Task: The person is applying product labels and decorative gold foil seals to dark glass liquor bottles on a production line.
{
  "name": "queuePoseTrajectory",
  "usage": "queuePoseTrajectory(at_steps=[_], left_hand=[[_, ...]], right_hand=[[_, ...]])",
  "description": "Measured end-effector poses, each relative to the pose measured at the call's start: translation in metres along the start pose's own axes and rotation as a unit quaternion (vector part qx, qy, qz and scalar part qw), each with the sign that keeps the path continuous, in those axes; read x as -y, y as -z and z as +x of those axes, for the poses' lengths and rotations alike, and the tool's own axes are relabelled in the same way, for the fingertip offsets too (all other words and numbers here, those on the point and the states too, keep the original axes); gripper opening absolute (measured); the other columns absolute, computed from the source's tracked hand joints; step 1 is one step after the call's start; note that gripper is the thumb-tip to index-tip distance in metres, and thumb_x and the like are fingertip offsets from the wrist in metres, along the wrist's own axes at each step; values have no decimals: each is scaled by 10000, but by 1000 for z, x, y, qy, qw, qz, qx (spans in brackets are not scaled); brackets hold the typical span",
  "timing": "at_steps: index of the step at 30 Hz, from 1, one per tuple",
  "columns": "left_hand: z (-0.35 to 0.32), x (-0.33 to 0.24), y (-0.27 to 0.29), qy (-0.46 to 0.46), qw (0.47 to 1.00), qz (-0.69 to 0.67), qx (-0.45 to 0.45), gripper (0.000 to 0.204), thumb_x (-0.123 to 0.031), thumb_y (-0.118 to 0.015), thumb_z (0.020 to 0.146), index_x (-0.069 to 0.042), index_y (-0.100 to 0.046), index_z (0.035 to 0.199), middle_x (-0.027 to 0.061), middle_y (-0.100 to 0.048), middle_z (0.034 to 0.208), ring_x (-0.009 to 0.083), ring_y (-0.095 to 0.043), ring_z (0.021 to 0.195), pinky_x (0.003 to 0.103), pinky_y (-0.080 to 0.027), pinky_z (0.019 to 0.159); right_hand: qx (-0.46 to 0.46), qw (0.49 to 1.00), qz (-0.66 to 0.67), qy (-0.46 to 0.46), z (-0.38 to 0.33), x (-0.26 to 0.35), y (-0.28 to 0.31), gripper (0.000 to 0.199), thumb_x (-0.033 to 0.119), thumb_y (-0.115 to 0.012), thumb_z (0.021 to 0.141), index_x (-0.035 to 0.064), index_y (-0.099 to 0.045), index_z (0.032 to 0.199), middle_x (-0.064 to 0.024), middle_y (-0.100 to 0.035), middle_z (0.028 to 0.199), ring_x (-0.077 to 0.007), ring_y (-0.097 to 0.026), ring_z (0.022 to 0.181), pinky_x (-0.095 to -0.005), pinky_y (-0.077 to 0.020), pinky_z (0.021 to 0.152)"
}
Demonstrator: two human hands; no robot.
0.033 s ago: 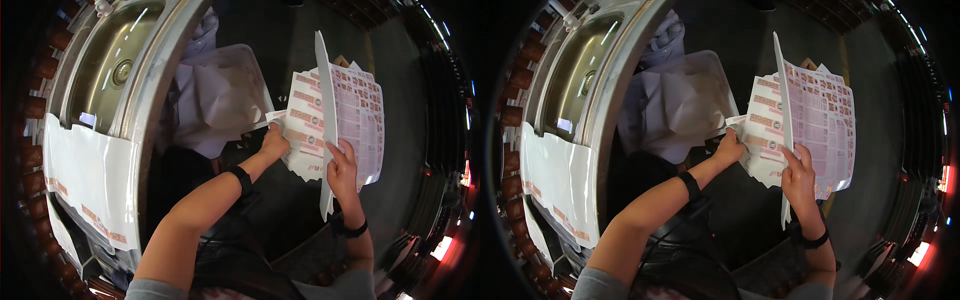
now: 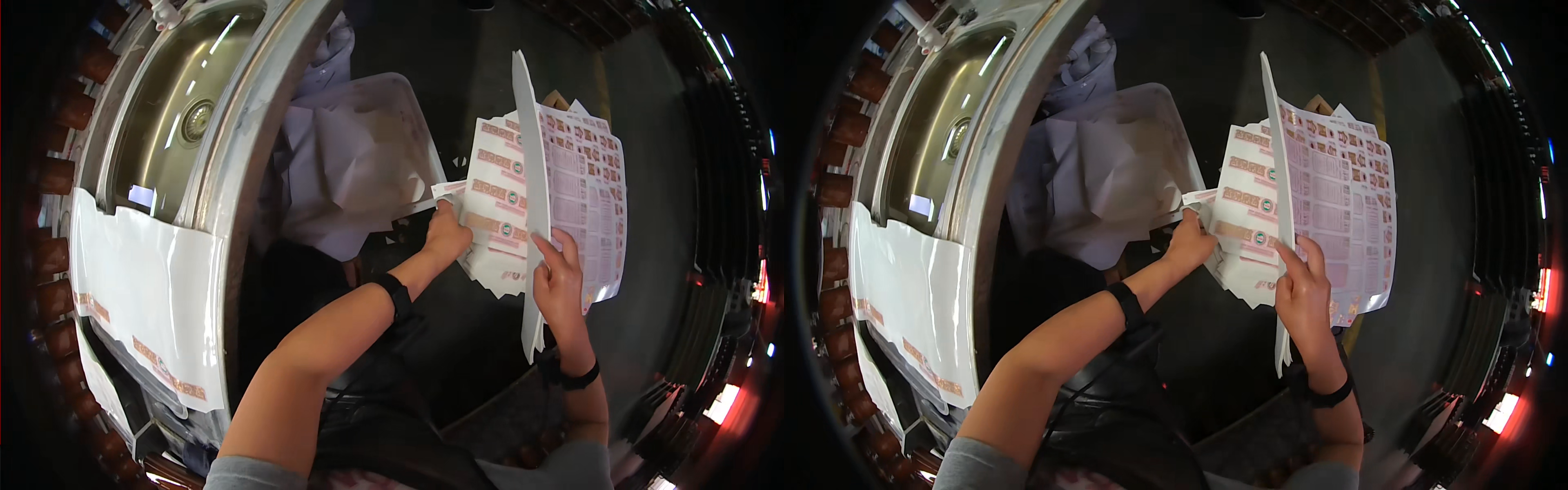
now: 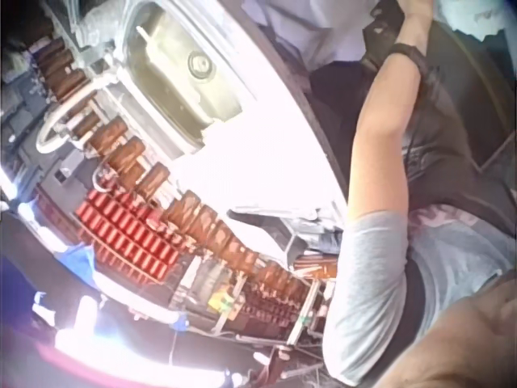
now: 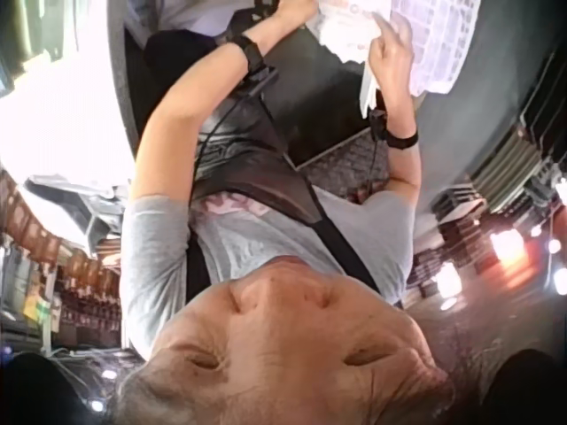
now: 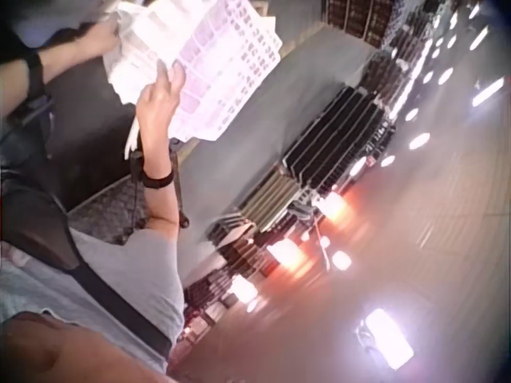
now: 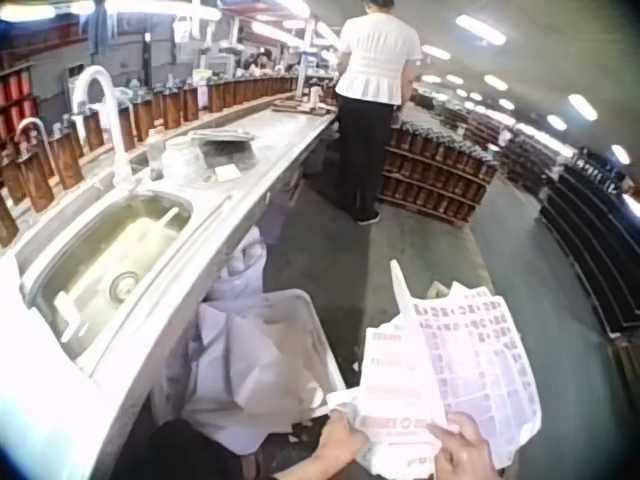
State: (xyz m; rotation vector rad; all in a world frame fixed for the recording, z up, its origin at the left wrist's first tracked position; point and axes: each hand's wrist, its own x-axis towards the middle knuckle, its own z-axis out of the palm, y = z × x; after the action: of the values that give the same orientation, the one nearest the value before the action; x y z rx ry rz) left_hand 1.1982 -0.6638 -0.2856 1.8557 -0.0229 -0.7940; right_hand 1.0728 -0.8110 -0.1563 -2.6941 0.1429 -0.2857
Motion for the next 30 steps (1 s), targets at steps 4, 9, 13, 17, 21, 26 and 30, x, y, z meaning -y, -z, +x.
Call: queuePoseTrajectory(at_steps=[4,9,13,17,21,26,30], left_hand=[[-5,-10,-8,-29,987,14,-157,552,-71,-609,737,84,-371,1210,341,-568,1141,493,-554,1112,494,-458,968],[13,-31,-15,32,996,5,-79,544,-105,-645,745,60,-390,1196,288,-565,1179,454,-549,1124,479,-455,988],[23,-37,-20,43,994,42,-93,531,-123,-653,758,50,-395,1189,269,-572,1184,430,-551,1130,466,-458,989],[13,-55,-23,8,991,68,-114,493,-133,-652,761,46,-428,1162,271,-591,1148,424,-557,1124,466,-467,973],[13,-71,-28,-56,994,-37,-89,506,-193,-684,763,98,-466,1115,290,-620,1076,423,-647,974,457,-540,796],[27,-96,-40,-1,978,-196,76,605,-274,-673,813,111,-492,1243,250,-657,1072,347,-691,915,428,-563,725],[33,-92,-60,-46,998,-25,17,479,-291,-632,841,39,-582,1184,268,-663,1089,349,-695,936,448,-587,656]], right_hand=[[-15,1000,4,18,3,6,-1,530,-144,-501,737,66,-659,1197,-190,-528,1249,-315,-639,785,-378,-520,683],[-29,999,-4,20,8,1,5,533,-155,-494,733,34,-653,1204,-167,-539,1245,-265,-615,722,-360,-507,657],[-25,999,9,-21,8,-4,11,522,-157,-495,731,16,-652,1198,-162,-546,1238,-243,-607,707,-351,-504,651],[-31,999,19,-25,9,-9,14,517,-153,-501,731,18,-656,1194,-165,-550,1234,-238,-602,701,-343,-504,651],[-38,999,21,-7,9,-10,15,513,-148,-504,734,23,-658,1193,-164,-544,1233,-245,-609,707,-350,-510,660],[-37,999,10,-1,4,-12,20,591,-137,-504,726,66,-621,1269,-176,-516,1256,-306,-623,789,-388,-521,689],[-49,997,-55,37,11,6,23,736,-100,-525,727,136,-484,1423,-217,-481,1274,-384,-628,888,-442,-539,741]])
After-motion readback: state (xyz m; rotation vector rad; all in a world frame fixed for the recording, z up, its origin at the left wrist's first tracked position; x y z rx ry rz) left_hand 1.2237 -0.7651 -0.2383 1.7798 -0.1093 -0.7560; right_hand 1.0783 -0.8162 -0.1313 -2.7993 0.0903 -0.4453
